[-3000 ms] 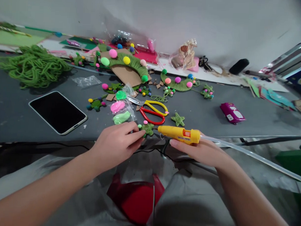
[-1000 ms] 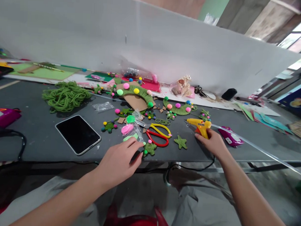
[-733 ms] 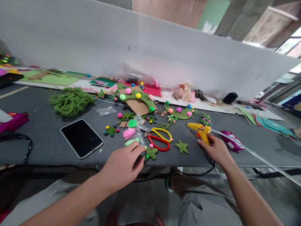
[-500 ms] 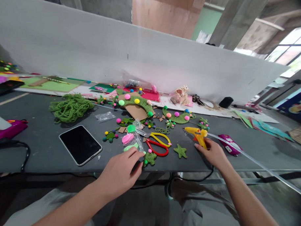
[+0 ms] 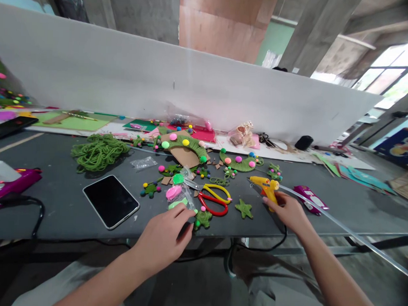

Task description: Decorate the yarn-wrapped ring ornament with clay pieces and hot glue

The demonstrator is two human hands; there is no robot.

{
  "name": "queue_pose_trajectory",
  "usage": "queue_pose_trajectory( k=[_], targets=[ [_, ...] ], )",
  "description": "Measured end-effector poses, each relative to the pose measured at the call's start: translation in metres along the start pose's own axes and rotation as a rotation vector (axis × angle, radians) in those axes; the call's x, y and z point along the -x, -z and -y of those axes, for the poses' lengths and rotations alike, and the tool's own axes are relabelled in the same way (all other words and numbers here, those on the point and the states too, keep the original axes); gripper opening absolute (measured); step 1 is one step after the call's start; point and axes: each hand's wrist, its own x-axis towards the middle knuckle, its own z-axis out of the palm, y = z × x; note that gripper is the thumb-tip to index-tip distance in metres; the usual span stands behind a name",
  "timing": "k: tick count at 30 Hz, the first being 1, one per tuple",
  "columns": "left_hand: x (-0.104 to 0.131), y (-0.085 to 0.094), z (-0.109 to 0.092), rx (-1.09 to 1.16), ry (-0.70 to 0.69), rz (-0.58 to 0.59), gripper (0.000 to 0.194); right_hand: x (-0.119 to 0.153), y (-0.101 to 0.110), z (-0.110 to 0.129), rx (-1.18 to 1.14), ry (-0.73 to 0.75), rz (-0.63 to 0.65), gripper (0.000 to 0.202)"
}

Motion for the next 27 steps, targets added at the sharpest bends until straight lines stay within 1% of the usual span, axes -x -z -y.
queue_pose_trajectory(
  k=[3, 8, 11, 13, 15, 16, 17, 18, 19, 20, 21, 22, 23, 24, 25, 26, 27],
  targets=[
    [0.0, -0.001, 0.001, 0.008, 0.002, 0.003, 0.027, 0.001, 0.001, 0.003, -0.013, -0.015, 0.007, 0.068],
    [0.0, -0.001, 0.0, 0.021, 0.002, -0.012, 0.026, 0.01, 0.011, 0.012, -0.027, -0.052, 0.003, 0.069],
    [0.001, 0.002, 0.001, 0.044, -0.003, -0.035, 0.026, 0.026, 0.024, 0.02, -0.019, -0.088, -0.017, 0.061],
    [-0.001, 0.006, 0.004, 0.067, 0.003, -0.064, 0.026, 0.04, 0.031, 0.028, -0.007, -0.094, -0.008, 0.054],
    [-0.007, 0.014, 0.01, 0.084, 0.024, -0.101, 0.026, 0.055, 0.035, 0.041, -0.021, -0.05, 0.045, 0.053],
    [-0.012, 0.019, 0.014, 0.086, 0.041, -0.115, 0.03, 0.062, 0.035, 0.049, -0.04, -0.014, 0.092, 0.054],
    [-0.02, 0.024, 0.018, 0.083, 0.054, -0.122, 0.04, 0.068, 0.034, 0.058, -0.058, 0.022, 0.138, 0.056],
    [-0.03, 0.03, 0.023, 0.074, 0.069, -0.125, 0.052, 0.075, 0.032, 0.068, -0.077, 0.061, 0.201, 0.057],
    [-0.043, 0.037, 0.029, 0.064, 0.086, -0.111, 0.058, 0.081, 0.031, 0.078, -0.096, 0.119, 0.295, 0.056],
    [-0.059, 0.043, 0.036, 0.05, 0.107, -0.106, 0.059, 0.086, 0.03, 0.088, -0.098, 0.169, 0.356, 0.054],
    [-0.077, 0.049, 0.044, 0.032, 0.13, -0.097, 0.057, 0.091, 0.029, 0.097, -0.095, 0.22, 0.392, 0.052],
    [-0.099, 0.054, 0.053, 0.013, 0.153, -0.09, 0.047, 0.096, 0.029, 0.106, -0.097, 0.271, 0.443, 0.049],
    [-0.122, 0.058, 0.062, -0.003, 0.17, -0.079, 0.032, 0.1, 0.03, 0.113, -0.105, 0.321, 0.495, 0.047],
    [-0.148, 0.062, 0.074, -0.019, 0.187, -0.07, 0.029, 0.103, 0.03, 0.12, -0.126, 0.388, 0.553, 0.043],
    [-0.175, 0.065, 0.086, -0.033, 0.201, -0.062, 0.033, 0.104, 0.031, 0.125, -0.157, 0.466, 0.591, 0.037],
    [-0.202, 0.067, 0.098, -0.048, 0.217, -0.06, 0.035, 0.105, 0.031, 0.13, -0.236, 0.621, 0.643, 0.033],
    [-0.231, 0.068, 0.112, -0.064, 0.234, -0.062, 0.036, 0.104, 0.03, 0.134, -0.266, 0.667, 0.656, 0.025]
  ],
)
